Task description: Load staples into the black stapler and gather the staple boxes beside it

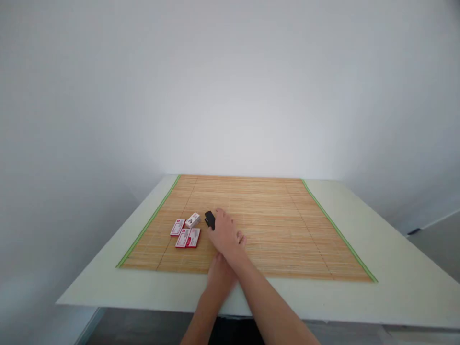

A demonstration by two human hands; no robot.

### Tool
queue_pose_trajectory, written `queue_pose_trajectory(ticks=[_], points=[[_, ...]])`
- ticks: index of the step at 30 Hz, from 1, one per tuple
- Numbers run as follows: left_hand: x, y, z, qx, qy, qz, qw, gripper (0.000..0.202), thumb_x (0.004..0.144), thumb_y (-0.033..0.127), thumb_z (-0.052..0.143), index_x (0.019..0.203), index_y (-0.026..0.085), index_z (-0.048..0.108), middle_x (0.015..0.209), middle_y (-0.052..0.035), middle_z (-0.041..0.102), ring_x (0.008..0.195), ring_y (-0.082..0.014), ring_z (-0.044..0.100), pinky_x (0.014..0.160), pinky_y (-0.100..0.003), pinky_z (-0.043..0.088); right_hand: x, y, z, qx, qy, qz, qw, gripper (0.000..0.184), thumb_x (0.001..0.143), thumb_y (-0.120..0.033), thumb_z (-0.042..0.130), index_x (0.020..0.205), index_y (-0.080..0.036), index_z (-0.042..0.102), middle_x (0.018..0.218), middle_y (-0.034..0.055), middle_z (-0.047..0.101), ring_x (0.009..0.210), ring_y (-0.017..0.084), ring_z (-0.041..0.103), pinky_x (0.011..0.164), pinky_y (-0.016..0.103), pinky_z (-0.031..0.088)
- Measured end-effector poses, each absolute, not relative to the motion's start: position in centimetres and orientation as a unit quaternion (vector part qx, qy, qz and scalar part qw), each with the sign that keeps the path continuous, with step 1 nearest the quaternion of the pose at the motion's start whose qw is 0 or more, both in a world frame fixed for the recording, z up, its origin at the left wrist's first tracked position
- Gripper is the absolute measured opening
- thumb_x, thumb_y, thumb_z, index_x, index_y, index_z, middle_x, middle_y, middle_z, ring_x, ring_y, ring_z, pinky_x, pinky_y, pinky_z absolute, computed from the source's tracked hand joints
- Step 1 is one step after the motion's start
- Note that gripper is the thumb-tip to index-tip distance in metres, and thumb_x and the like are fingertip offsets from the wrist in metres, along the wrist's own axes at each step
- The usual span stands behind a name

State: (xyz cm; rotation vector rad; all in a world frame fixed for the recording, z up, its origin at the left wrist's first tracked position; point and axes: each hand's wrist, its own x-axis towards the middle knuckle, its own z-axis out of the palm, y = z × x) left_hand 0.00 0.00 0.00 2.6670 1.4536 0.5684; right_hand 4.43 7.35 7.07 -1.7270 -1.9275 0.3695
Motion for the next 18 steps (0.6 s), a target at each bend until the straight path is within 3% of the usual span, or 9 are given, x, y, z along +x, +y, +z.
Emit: queue_pose_trajectory(ticks=[4,7,9,13,18], points=[[-0.3,-1.0,2.1,0.856,0.445,0.242,0.101,0.040,0.099,0.019,0.048,0.138,0.023,0.060,0.144,-0.0077,0.062,0.139,-0.0249,0.052,0.118,-0.046,0.043,11.3,7.3,7.9,-0.627,-0.736,0.122,0.225,0.031,0.090,-0.020,0.059,0.121,-0.019,0.063,0.124,0.0124,0.064,0.118,0.026,0.056,0.101,0.038,0.039],[-0.5,-1.1,3.2,0.841,0.433,0.292,0.139,0.039,0.101,0.016,0.043,0.133,0.028,0.063,0.138,-0.0025,0.065,0.131,-0.0202,0.057,0.114,-0.043,0.046,16.1,6.5,8.5,-0.613,-0.750,0.122,0.214,0.032,0.089,-0.018,0.061,0.121,-0.022,0.066,0.122,0.0091,0.066,0.117,0.024,0.056,0.100,0.036,0.039],[-0.5,-1.1,3.6,0.814,0.474,0.308,0.133,0.037,0.101,0.016,0.043,0.128,0.028,0.066,0.129,-0.0036,0.068,0.122,-0.0204,0.061,0.107,-0.041,0.050,18.5,5.8,8.6,-0.597,-0.764,0.128,0.207,0.035,0.087,-0.016,0.064,0.122,-0.024,0.067,0.122,0.0069,0.067,0.117,0.023,0.057,0.100,0.035,0.039],[-0.1,-1.6,4.1,0.777,0.560,0.287,0.035,0.037,0.102,0.023,0.045,0.134,0.028,0.062,0.136,-0.0076,0.063,0.123,-0.0278,0.057,0.106,-0.051,0.046,20.9,4.5,8.3,-0.550,-0.789,0.154,0.225,0.039,0.086,-0.014,0.064,0.122,-0.026,0.069,0.121,0.0045,0.069,0.115,0.022,0.058,0.099,0.034,0.041],[0.7,-2.2,4.2,0.807,0.533,0.256,-0.004,0.036,0.101,0.029,0.048,0.134,0.033,0.062,0.145,-0.0039,0.058,0.128,-0.0305,0.052,0.114,-0.057,0.035,20.3,4.1,8.5,-0.547,-0.789,0.156,0.231,0.032,0.084,-0.019,0.070,0.116,-0.025,0.070,0.113,0.0042,0.069,0.110,0.022,0.059,0.095,0.033,0.042]])
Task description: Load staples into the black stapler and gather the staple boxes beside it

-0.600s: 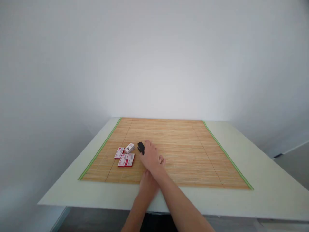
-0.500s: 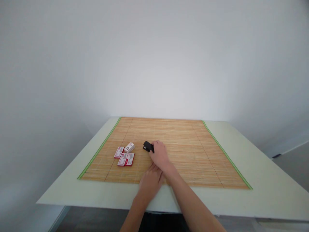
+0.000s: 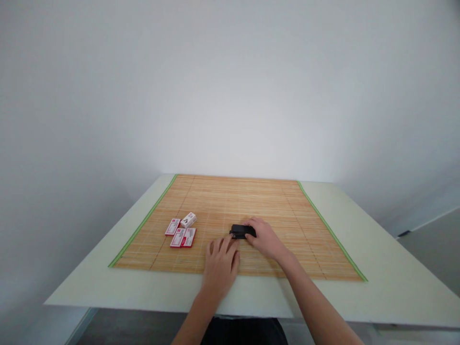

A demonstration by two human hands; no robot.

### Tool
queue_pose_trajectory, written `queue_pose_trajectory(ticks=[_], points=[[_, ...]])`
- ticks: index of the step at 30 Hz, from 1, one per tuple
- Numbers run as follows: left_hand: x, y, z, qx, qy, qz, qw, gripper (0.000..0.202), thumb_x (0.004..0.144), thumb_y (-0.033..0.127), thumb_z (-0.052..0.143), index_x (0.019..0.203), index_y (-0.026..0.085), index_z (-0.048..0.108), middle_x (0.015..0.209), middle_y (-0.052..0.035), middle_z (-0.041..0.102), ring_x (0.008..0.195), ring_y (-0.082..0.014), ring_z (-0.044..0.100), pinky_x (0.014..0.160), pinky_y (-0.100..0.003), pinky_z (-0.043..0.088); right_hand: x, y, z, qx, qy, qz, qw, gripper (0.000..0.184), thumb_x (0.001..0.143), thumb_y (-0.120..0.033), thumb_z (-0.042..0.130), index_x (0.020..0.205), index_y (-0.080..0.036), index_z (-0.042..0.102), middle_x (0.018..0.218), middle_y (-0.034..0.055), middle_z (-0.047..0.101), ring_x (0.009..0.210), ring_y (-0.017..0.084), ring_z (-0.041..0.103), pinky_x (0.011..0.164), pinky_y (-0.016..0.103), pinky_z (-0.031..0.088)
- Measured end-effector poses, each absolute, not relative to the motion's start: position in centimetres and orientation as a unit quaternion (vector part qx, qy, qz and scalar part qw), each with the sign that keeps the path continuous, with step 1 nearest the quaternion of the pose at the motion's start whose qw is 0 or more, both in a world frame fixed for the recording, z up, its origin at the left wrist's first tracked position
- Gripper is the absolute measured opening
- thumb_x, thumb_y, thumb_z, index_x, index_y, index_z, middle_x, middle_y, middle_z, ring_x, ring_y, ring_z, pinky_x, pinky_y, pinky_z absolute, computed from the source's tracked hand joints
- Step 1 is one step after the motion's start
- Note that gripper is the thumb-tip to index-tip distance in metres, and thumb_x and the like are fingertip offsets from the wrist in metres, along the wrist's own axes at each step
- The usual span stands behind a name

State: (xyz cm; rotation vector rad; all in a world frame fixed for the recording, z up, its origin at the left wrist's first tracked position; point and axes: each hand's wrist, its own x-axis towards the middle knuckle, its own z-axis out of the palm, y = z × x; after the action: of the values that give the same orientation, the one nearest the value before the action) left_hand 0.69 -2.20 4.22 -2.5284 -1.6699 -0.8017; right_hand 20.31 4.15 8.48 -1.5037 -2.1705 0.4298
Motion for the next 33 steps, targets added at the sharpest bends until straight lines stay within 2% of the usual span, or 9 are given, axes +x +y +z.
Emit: queue_pose_trajectory(ticks=[5,9,12,17,20,23,30,33], points=[[0.7,-2.0,3.7,-0.803,-0.542,-0.247,0.009,0.038,0.099,0.026,0.050,0.135,0.031,0.061,0.141,-0.0053,0.060,0.127,-0.0313,0.051,0.117,-0.059,0.033,17.1,5.2,8.8,-0.568,-0.788,0.102,0.215,0.029,0.082,-0.040,0.079,0.105,-0.024,0.073,0.113,0.0067,0.064,0.111,0.025,0.054,0.095,0.036,0.041],[0.8,-1.7,3.5,-0.801,-0.544,-0.251,0.015,0.043,0.097,0.024,0.051,0.139,0.033,0.059,0.143,-0.0046,0.059,0.128,-0.0319,0.050,0.120,-0.063,0.028,16.0,5.2,10.1,-0.572,-0.793,0.049,0.203,0.020,0.084,-0.040,0.076,0.097,-0.024,0.074,0.108,0.0072,0.067,0.111,0.026,0.054,0.097,0.039,0.037],[0.8,-1.7,3.5,-0.801,-0.545,-0.249,0.015,0.050,0.097,0.021,0.050,0.145,0.035,0.053,0.146,-0.0037,0.057,0.129,-0.0318,0.050,0.121,-0.064,0.024,17.4,4.3,11.4,-0.586,-0.767,0.034,0.259,0.016,0.087,-0.035,0.067,0.099,-0.026,0.073,0.098,0.0054,0.071,0.103,0.024,0.059,0.093,0.037,0.036],[0.9,-1.7,3.6,-0.801,-0.549,-0.239,0.004,0.053,0.097,0.021,0.050,0.149,0.036,0.050,0.146,-0.0034,0.057,0.129,-0.0311,0.050,0.122,-0.064,0.025,23.2,2.3,10.1,-0.681,-0.615,0.083,0.389,0.032,0.091,-0.042,0.053,0.107,-0.021,0.072,0.078,0.0039,0.071,0.070,0.020,0.061,0.068,0.030,0.040],[0.8,-1.6,3.7,-0.799,-0.551,-0.242,0.001,0.052,0.098,0.024,0.050,0.148,0.035,0.051,0.145,-0.0036,0.057,0.129,-0.0314,0.050,0.121,-0.063,0.026,26.4,1.3,7.1,-0.709,-0.541,0.111,0.438,0.041,0.094,-0.044,0.044,0.109,-0.018,0.071,0.087,0.0079,0.074,0.077,0.022,0.064,0.071,0.032,0.043],[0.8,-1.7,3.7,-0.799,-0.548,-0.248,-0.002,0.051,0.098,0.023,0.050,0.147,0.035,0.052,0.144,-0.0039,0.058,0.128,-0.0307,0.050,0.121,-0.062,0.026,28.0,0.6,4.4,-0.717,-0.506,0.159,0.451,0.047,0.094,-0.047,0.039,0.113,-0.017,0.071,0.090,0.0098,0.074,0.081,0.025,0.065,0.072,0.033,0.046],[0.1,-1.6,3.9,-0.797,-0.542,-0.268,-0.014,0.046,0.098,0.021,0.048,0.142,0.032,0.055,0.142,-0.0043,0.059,0.131,-0.0268,0.050,0.124,-0.059,0.024,28.7,0.2,2.3,-0.710,-0.474,0.191,0.484,0.055,0.095,-0.055,0.040,0.118,-0.016,0.071,0.077,0.0058,0.069,0.072,0.024,0.063,0.067,0.034,0.045],[-2.5,-1.4,4.0,-0.741,-0.604,-0.293,0.014,0.038,0.097,0.024,0.052,0.134,0.026,0.060,0.136,-0.0083,0.060,0.129,-0.0285,0.050,0.120,-0.055,0.031,28.7,0.0,2.1,-0.698,-0.459,0.171,0.522,0.057,0.095,-0.056,0.041,0.121,-0.015,0.070,0.071,0.0037,0.067,0.063,0.022,0.059,0.062,0.032,0.044]])
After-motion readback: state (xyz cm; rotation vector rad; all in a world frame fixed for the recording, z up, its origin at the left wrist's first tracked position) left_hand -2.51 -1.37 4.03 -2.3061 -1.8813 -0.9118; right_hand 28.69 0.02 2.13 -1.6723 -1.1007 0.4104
